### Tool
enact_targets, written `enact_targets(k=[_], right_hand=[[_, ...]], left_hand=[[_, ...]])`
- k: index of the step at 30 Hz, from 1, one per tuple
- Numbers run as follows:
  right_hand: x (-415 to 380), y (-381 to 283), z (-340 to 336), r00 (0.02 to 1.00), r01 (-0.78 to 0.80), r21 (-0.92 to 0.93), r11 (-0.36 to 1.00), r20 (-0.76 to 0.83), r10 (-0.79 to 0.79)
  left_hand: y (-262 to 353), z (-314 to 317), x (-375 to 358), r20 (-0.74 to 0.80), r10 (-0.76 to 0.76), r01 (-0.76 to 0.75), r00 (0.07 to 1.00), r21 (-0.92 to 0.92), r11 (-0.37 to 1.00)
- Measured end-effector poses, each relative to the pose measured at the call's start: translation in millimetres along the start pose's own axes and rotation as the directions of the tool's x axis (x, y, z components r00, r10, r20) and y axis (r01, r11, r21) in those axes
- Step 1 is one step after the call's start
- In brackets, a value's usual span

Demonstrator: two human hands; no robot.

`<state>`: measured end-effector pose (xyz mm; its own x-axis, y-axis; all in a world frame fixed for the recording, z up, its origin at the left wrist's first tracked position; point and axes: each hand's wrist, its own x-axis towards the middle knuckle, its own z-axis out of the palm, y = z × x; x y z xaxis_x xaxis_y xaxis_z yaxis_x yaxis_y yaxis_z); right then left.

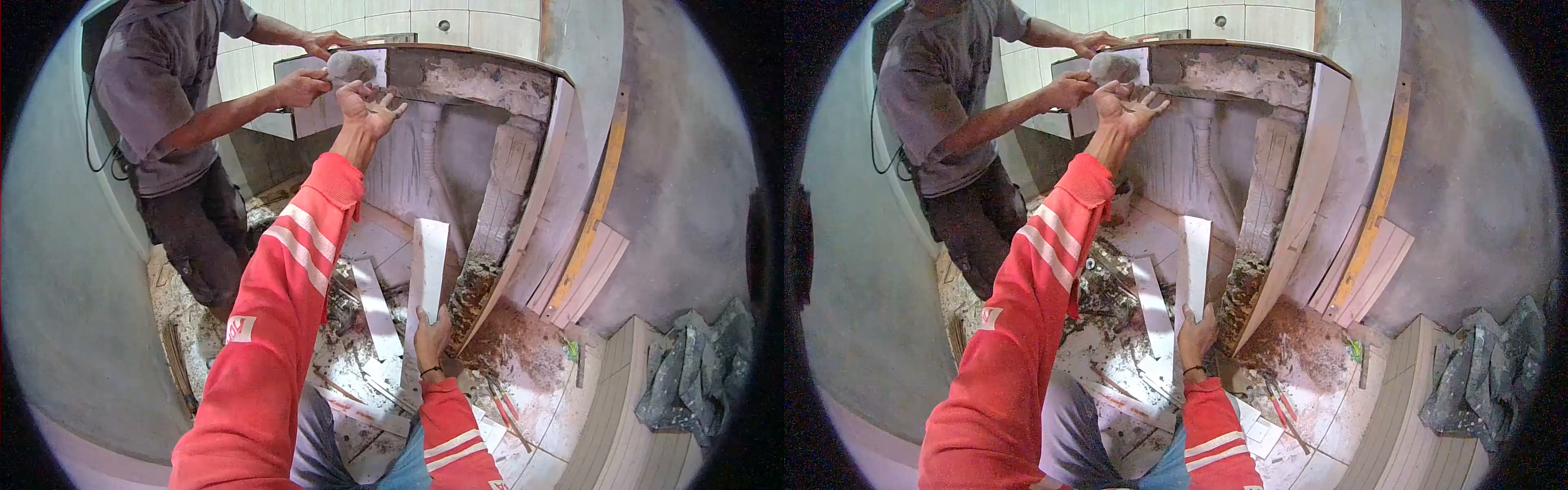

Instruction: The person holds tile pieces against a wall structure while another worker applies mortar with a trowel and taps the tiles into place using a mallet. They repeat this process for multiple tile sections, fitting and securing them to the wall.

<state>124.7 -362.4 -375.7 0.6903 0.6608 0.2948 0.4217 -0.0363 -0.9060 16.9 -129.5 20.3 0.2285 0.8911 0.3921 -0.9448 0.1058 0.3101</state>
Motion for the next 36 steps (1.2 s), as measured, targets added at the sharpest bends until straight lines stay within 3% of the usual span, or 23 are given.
enact_targets(k=[5, 10, 13, 20, 24, 28, 30, 32, 36], right_hand=[[4, 7, 4, 1.000, 0.017, 0.002, 1.000, -0.001, -0.017], [2, -4, -4, 1.000, -0.012, -0.024, 1.000, 0.018, 0.013], [4, -6, -6, 0.991, -0.075, 0.063, 0.995, 0.112, 0.068], [3, -2, -4, 0.999, 0.048, 0.020, 0.999, -0.002, -0.048], [7, 2, -4, 0.995, 0.099, 0.073, 0.992, -0.024, -0.098], [5, -5, -15, 0.998, 0.059, 0.079, 0.995, 0.025, -0.061], [7, -5, -15, 0.994, 0.112, 0.080, 0.990, -0.013, -0.112], [6, -8, -20, 0.997, 0.081, 0.091, 0.992, -0.003, -0.082], [7, -2, -14, 0.997, 0.057, 0.086, 0.995, -0.057, -0.052]], left_hand=[[-2, 2, -3, -0.046, 0.025, -0.026, 0.999, -0.020, 0.999], [-2, 0, -1, 0.022, 0.012, -0.011, 1.000, -0.006, 1.000], [-3, 4, -3, 0.010, 0.024, -0.024, 1.000, 0.009, 1.000], [-8, 6, -4, 0.006, 0.050, -0.050, 0.999, 0.003, 0.999], [-12, 2, -3, 0.089, 0.044, -0.047, 0.995, 0.024, 0.999], [-25, -8, -4, 0.168, 0.053, -0.075, 0.984, 0.130, 0.989], [-38, -6, -5, 0.151, 0.067, -0.085, 0.986, 0.118, 0.989], [-46, 1, -11, 0.130, 0.162, -0.185, 0.978, 0.188, 0.965], [-47, 0, -5, 0.133, 0.175, -0.204, 0.976, 0.251, 0.946]])
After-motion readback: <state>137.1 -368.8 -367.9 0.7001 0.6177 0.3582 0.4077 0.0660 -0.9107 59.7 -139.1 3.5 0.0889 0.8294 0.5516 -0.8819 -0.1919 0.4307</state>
